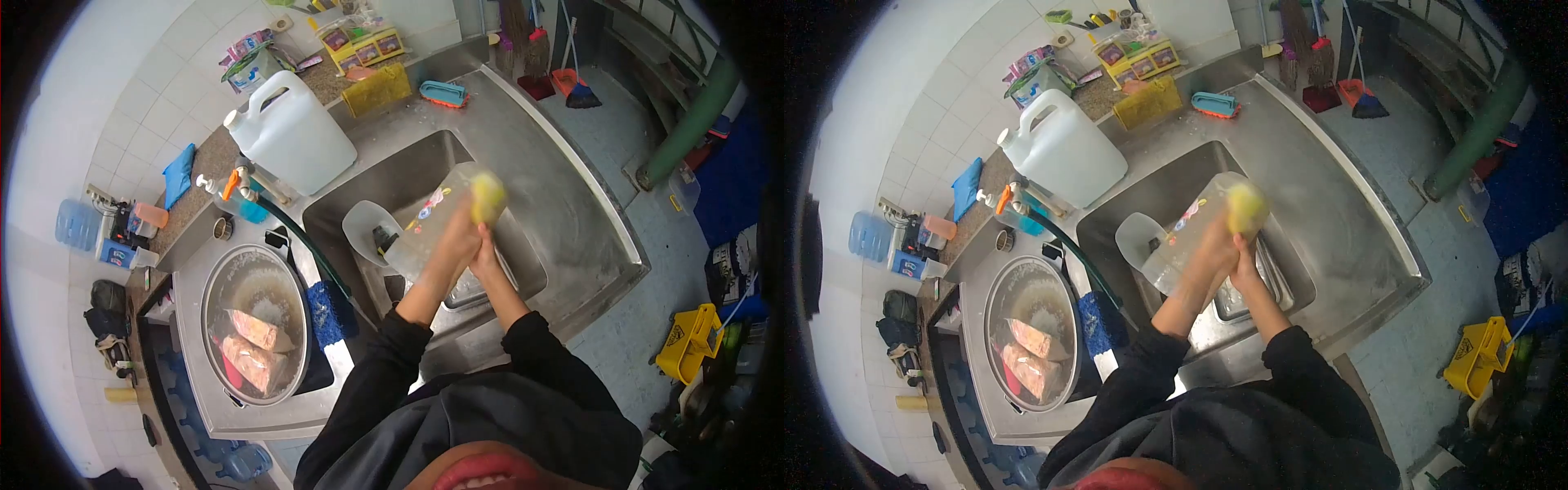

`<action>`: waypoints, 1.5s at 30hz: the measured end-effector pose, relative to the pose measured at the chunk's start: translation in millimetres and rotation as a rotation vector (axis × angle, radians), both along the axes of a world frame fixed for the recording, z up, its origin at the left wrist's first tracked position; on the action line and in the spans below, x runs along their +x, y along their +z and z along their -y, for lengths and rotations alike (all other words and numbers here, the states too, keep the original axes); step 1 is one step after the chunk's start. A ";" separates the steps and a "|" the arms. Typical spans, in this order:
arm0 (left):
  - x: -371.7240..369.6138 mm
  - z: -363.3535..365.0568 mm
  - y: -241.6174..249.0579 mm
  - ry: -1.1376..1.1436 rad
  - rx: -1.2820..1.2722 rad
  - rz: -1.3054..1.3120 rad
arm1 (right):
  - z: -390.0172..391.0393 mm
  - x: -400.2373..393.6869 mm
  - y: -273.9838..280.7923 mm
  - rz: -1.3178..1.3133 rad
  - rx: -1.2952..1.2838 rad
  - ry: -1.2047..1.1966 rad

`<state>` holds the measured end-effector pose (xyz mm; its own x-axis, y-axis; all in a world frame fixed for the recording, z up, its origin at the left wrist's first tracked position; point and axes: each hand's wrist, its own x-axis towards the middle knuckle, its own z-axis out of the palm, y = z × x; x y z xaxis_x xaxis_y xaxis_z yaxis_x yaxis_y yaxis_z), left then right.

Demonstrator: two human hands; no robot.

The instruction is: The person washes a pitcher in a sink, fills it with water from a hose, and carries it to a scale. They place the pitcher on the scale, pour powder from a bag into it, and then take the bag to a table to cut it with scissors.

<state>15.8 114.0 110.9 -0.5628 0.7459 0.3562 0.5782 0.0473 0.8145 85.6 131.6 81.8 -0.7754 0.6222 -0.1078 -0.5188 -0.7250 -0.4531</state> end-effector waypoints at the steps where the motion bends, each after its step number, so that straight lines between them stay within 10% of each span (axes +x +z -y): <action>1: 2.0 9.4 21.1 -0.039 -0.019 0.131 | -0.3 -2.1 -10.9 0.032 0.047 -0.014; 4: 7.3 17.0 35.5 -0.121 -0.061 0.413 | 1.9 -1.5 2.5 0.117 0.123 -0.058; 10: -4.2 21.8 -8.3 0.037 -0.225 -0.336 | 7.2 3.1 5.3 0.063 0.048 0.022; 15: 9.8 19.3 6.7 -0.003 -0.182 0.154 | 4.9 2.6 -18.2 0.115 -0.007 0.108; 20: -1.0 41.3 -20.8 -0.045 -0.284 -0.348 | -16.5 7.5 4.0 0.117 -0.094 0.059; 31: -1.0 45.7 -15.8 -0.093 0.068 0.649 | 8.5 -5.4 -19.3 0.173 -0.143 0.068; 34: -14.7 42.6 -12.2 -0.032 0.212 1.126 | -1.3 7.7 2.9 0.820 0.266 0.126; 35: -7.9 47.9 1.7 0.104 -0.227 0.793 | -6.9 12.7 7.9 0.666 0.186 0.287; 38: 23.7 53.5 -16.3 0.080 -0.260 0.189 | -14.9 5.9 16.7 0.362 -0.010 0.388; 40: 16.5 50.1 -37.0 -0.093 0.224 0.268 | -14.1 -1.5 8.6 0.469 -0.021 0.110; 45: 1.8 50.1 -50.3 -0.043 -0.066 0.176 | 2.8 3.0 15.8 0.130 -0.088 0.008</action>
